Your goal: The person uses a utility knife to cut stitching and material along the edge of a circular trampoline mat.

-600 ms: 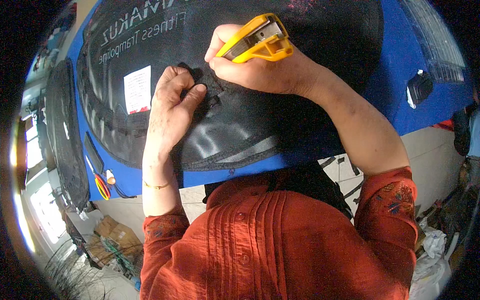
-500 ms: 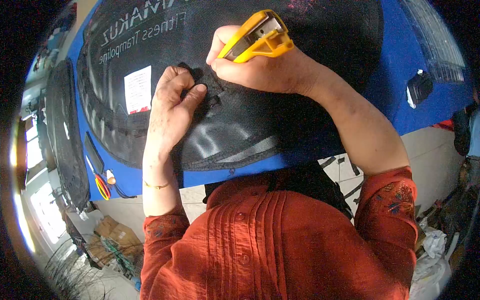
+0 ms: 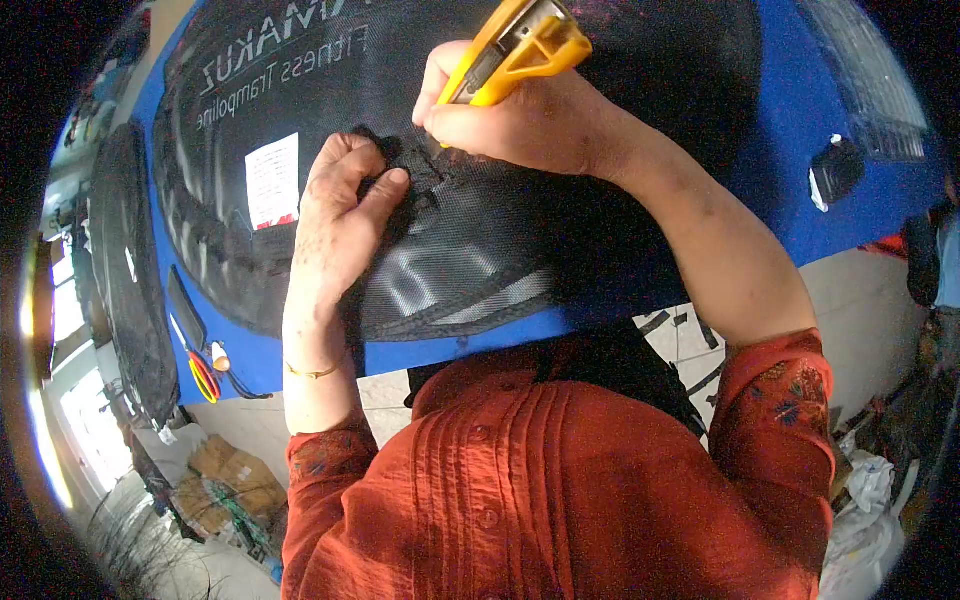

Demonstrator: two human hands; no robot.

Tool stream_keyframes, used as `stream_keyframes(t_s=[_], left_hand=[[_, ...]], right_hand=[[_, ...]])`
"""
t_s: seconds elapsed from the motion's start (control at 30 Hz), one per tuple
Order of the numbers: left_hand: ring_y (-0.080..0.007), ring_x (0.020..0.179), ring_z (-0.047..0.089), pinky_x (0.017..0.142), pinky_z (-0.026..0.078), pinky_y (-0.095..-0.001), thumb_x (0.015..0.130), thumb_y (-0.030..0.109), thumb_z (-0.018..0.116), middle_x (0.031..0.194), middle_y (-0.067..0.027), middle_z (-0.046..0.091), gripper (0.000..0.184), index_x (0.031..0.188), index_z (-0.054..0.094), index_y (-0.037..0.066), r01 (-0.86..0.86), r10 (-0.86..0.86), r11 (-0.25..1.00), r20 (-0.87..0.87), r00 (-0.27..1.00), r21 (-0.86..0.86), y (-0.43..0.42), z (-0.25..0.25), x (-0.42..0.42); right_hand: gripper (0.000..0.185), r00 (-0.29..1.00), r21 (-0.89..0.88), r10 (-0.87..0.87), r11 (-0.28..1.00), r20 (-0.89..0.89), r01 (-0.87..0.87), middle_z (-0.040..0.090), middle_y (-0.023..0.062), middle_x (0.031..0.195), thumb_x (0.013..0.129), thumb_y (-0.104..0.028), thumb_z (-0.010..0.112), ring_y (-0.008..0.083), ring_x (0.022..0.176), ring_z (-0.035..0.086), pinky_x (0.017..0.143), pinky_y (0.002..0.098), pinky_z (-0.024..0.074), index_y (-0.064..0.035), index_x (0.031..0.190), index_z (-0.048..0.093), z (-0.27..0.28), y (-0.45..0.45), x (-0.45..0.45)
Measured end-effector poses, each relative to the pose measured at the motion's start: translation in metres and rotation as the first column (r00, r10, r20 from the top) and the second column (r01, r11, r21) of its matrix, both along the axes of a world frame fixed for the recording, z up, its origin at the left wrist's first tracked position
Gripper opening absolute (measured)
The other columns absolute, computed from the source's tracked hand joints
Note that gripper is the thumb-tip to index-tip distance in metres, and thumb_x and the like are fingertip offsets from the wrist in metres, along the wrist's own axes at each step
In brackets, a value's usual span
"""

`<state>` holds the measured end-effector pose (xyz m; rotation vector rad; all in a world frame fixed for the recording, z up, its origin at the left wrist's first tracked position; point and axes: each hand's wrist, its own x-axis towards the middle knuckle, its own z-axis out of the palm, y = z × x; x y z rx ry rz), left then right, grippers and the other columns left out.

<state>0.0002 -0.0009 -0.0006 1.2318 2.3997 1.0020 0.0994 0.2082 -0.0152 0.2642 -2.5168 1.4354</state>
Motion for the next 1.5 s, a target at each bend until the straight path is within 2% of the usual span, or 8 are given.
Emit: stream_keyframes(t_s=[0.07, 0.23, 0.63, 0.7, 1.03, 1.1, 1.43, 1.5], left_hand=[[-0.0301, 0.084, 0.058, 0.078, 0.048, -0.039, 0.082, 0.004, 0.072, 0.087, -0.0147, 0.059, 0.015, 0.077, 0.06, -0.003, -0.005, 0.005, 1.0, 0.001, 1.0, -0.007, 0.0, 0.0, 0.0], [-0.0302, 0.086, 0.058, 0.079, 0.048, -0.0392, 0.082, 0.005, 0.072, 0.088, -0.0147, 0.059, 0.015, 0.078, 0.06, -0.003, 0.005, -0.005, 1.0, -0.013, 1.0, -0.004, 0.0, -0.002, -0.001], [-0.0296, 0.086, 0.059, 0.08, 0.049, -0.0393, 0.082, 0.005, 0.072, 0.089, -0.0147, 0.06, 0.013, 0.079, 0.062, -0.003, 0.002, -0.002, 1.0, -0.013, 1.0, -0.022, -0.001, 0.001, -0.001], [-0.0297, 0.086, 0.059, 0.08, 0.048, -0.0392, 0.082, 0.005, 0.072, 0.089, -0.0148, 0.06, 0.013, 0.079, 0.062, -0.003, -0.002, 0.001, 1.0, -0.011, 1.0, -0.025, -0.001, 0.001, -0.001], [-0.0305, 0.087, 0.058, 0.08, 0.048, -0.0396, 0.082, 0.005, 0.072, 0.088, -0.0148, 0.06, 0.014, 0.079, 0.062, -0.003, 0.013, -0.013, 1.0, -0.022, 1.0, -0.012, -0.001, -0.001, -0.002], [-0.0305, 0.087, 0.058, 0.08, 0.048, -0.0396, 0.082, 0.005, 0.072, 0.088, -0.0147, 0.06, 0.014, 0.079, 0.062, -0.003, 0.018, -0.018, 1.0, -0.033, 0.999, -0.013, -0.001, -0.001, -0.002], [-0.0297, 0.085, 0.058, 0.079, 0.048, -0.0389, 0.081, 0.004, 0.072, 0.088, -0.0144, 0.059, 0.013, 0.079, 0.061, -0.003, 0.006, -0.006, 1.0, -0.003, 1.0, 0.002, -0.001, -0.002, -0.002], [-0.0295, 0.085, 0.058, 0.078, 0.048, -0.0387, 0.081, 0.003, 0.072, 0.088, -0.0143, 0.059, 0.013, 0.079, 0.061, -0.003, 0.01, -0.01, 1.0, -0.008, 1.0, 0.002, -0.001, -0.003, -0.002]], right_hand=[[0.008, 0.992, 0.04, 0.007, 0.999, -0.124, -0.002, 0.063, 0.001, 0.087, 0.094, -0.009, 0.059, 0.0062, 0.074, 0.059, 0.066, 0.0238, 0.0479, -0.0041, 0.099, 0.063, -0.008, 0.001, -0.004], [0.008, 0.996, -0.081, -0.015, 0.997, -0.092, 0.008, 0.061, 0.0012, 0.087, 0.096, -0.009, 0.059, 0.0073, 0.078, 0.06, 0.071, 0.0238, 0.049, -0.0033, 0.1, 0.062, -0.015, -0.002, -0.003], [0.008, 0.981, -0.002, -0.076, 0.997, -0.177, 0.077, 0.063, 0.0002, 0.081, 0.094, -0.009, 0.063, 0.0079, 0.074, 0.061, 0.069, 0.0263, 0.0499, -0.0062, 0.101, 0.064, -0.009, -0.004, -0.005], [0.008, 0.971, 0.1, -0.022, 0.994, -0.239, 0.047, 0.063, 0.0004, 0.081, 0.094, -0.009, 0.062, 0.0073, 0.074, 0.061, 0.069, 0.0258, 0.0496, -0.0063, 0.101, 0.064, -0.009, -0.002, -0.005], [0.009, 0.983, -0.017, -0.077, 0.997, -0.167, 0.075, 0.064, -0.0004, 0.083, 0.095, -0.01, 0.064, 0.0065, 0.076, 0.062, 0.07, 0.0246, 0.0496, -0.0066, 0.103, 0.065, -0.012, -0.005, -0.007], [0.01, 0.986, -0.052, -0.124, 0.992, -0.11, 0.119, 0.066, 0.0065, 0.087, 0.089, -0.011, 0.069, 0.0211, 0.085, 0.069, 0.078, 0.0307, 0.0549, -0.0059, 0.094, 0.062, -0.01, -0.009, -0.006], [0.01, 0.987, -0.037, -0.114, 0.993, -0.118, 0.11, 0.068, 0.0064, 0.086, 0.088, -0.01, 0.07, 0.0204, 0.084, 0.071, 0.076, 0.0301, 0.0556, -0.0054, 0.092, 0.063, -0.012, -0.005, -0.006], [0.009, 0.973, 0.038, -0.068, 0.996, -0.221, 0.078, 0.066, 0.0005, 0.086, 0.094, -0.011, 0.064, 0.007, 0.077, 0.064, 0.071, 0.0241, 0.0513, -0.0068, 0.102, 0.065, -0.016, -0.002, -0.007]])
